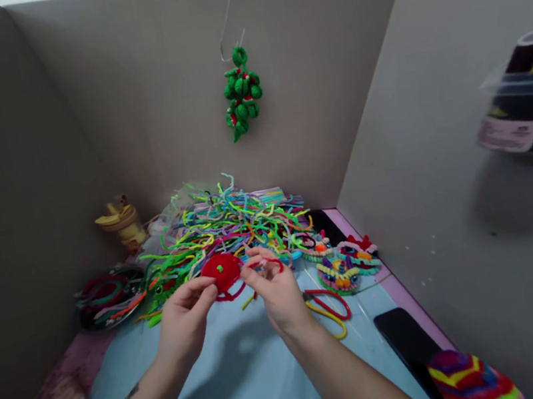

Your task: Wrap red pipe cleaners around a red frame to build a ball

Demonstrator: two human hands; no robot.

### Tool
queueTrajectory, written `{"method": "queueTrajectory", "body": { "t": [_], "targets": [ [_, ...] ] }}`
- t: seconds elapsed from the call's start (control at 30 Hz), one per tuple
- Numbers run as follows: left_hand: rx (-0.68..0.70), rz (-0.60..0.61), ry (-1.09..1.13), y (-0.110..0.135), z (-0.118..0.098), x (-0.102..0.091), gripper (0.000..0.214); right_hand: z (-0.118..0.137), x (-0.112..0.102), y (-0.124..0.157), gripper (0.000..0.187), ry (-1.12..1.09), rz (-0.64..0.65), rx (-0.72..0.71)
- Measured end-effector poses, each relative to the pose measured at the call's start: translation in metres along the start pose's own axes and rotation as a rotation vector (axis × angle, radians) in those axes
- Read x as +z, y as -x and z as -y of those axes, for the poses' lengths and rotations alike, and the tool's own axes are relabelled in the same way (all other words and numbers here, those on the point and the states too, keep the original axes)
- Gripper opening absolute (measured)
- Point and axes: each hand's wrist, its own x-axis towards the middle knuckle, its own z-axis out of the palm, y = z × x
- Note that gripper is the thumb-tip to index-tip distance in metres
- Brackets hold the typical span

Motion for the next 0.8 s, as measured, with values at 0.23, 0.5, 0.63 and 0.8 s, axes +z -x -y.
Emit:
{"method": "queueTrajectory", "body": {
  "t": [0.23,0.5,0.63,0.8],
  "targets": [
    [-0.022,0.068,0.042,-0.002,0.003,-0.003,0.017,-0.006,-0.002,-0.004,0.024,0.038,-0.016,0.017],
    [0.111,0.128,-0.279,-0.005,-0.016,-0.01,0.026,-0.013,-0.006,-0.006,0.033,0.092,-0.028,0.012],
    [0.384,0.019,-0.55,0.003,-0.024,-0.009,0.02,-0.017,-0.004,-0.004,0.031,0.088,-0.102,-0.112],
    [0.44,0.072,-0.455,0.015,-0.014,-0.001,0.015,-0.02,0.004,0.01,0.021,0.04,0.05,-0.153]
  ]
}}
